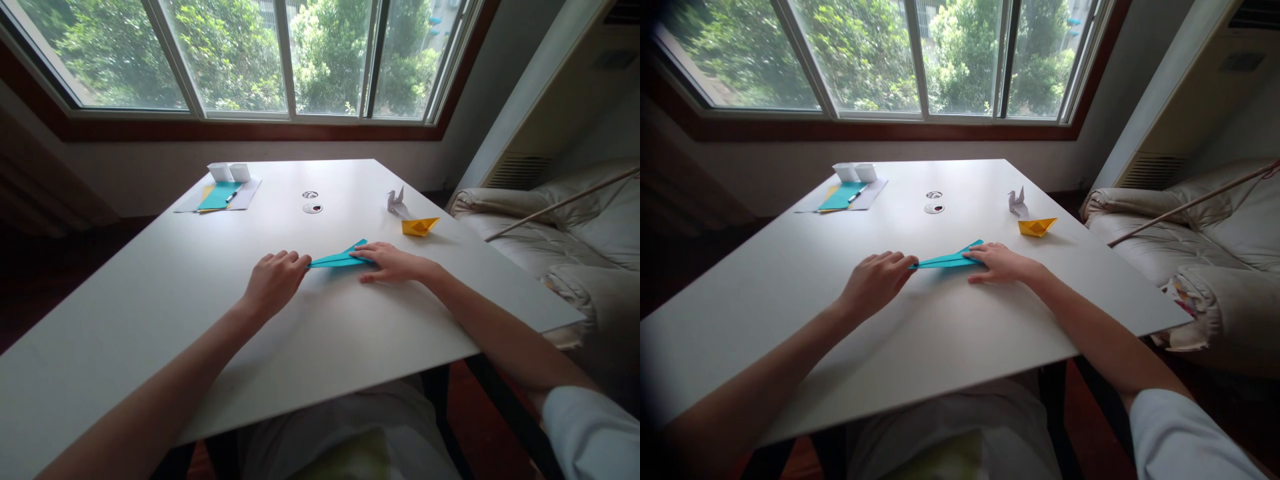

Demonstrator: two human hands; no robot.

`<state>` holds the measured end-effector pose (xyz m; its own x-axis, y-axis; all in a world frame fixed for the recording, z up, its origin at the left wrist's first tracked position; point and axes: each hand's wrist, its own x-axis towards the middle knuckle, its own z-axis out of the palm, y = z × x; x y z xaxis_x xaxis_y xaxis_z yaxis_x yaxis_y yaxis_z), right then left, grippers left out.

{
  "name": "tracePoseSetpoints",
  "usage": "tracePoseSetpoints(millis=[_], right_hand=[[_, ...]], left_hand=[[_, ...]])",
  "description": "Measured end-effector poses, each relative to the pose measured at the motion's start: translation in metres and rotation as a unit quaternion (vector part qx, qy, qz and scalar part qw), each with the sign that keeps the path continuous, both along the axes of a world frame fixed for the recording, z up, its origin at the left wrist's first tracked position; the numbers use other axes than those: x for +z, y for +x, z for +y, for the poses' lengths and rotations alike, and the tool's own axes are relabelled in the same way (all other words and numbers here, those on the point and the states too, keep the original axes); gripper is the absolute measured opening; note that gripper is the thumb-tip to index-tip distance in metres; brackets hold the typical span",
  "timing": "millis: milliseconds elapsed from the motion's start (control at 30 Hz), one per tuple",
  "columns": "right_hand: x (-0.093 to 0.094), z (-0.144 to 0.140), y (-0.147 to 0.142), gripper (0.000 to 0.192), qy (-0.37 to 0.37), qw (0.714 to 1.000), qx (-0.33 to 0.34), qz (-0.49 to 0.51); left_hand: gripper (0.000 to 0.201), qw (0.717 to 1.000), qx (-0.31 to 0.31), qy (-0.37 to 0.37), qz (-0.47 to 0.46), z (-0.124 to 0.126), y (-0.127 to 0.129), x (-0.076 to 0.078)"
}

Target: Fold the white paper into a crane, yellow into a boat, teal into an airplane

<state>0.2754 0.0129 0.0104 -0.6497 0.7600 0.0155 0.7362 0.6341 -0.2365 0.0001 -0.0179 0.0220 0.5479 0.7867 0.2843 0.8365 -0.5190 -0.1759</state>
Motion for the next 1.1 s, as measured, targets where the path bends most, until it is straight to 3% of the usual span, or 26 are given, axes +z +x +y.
tracePoseSetpoints(millis=[133,267,433,500,567,667,767,900,1033,1100], right_hand=[[0.004,0.010,0.019,0.062,-0.055,0.996,0.012,0.066],[0.004,0.019,0.028,0.041,-0.089,0.984,-0.039,0.148],[-0.002,0.026,0.028,0.043,-0.155,0.922,-0.135,0.329],[-0.003,0.027,0.026,0.048,-0.180,0.900,-0.151,0.369],[-0.004,0.027,0.023,0.049,-0.183,0.896,-0.165,0.370],[-0.007,0.027,0.018,0.047,-0.155,0.909,-0.188,0.339],[-0.010,0.025,0.009,0.045,-0.052,0.935,-0.204,0.286],[-0.010,0.007,-0.012,0.042,0.097,0.970,-0.136,0.176],[-0.007,-0.020,-0.040,0.035,0.075,0.992,0.035,0.099],[-0.007,-0.028,-0.050,0.034,0.059,0.992,0.078,0.076]], left_hand=[[0.026,0.998,0.021,0.009,-0.058,0.009,-0.007,-0.004],[0.023,0.981,0.041,-0.029,-0.186,0.020,-0.014,-0.008],[0.029,0.926,0.070,-0.206,-0.309,0.024,-0.013,-0.005],[0.031,0.911,0.042,-0.280,-0.301,0.020,-0.010,-0.003],[0.033,0.912,-0.007,-0.314,-0.264,0.015,-0.006,-0.003],[0.033,0.924,-0.039,-0.307,-0.224,0.008,0.000,-0.007],[0.028,0.943,-0.015,-0.269,-0.194,0.005,0.005,-0.010],[0.024,0.960,0.032,-0.229,-0.160,0.003,0.010,-0.011],[0.025,0.966,0.056,-0.208,-0.145,0.001,0.014,-0.012],[0.027,0.968,0.057,-0.200,-0.141,0.000,0.015,-0.013]])
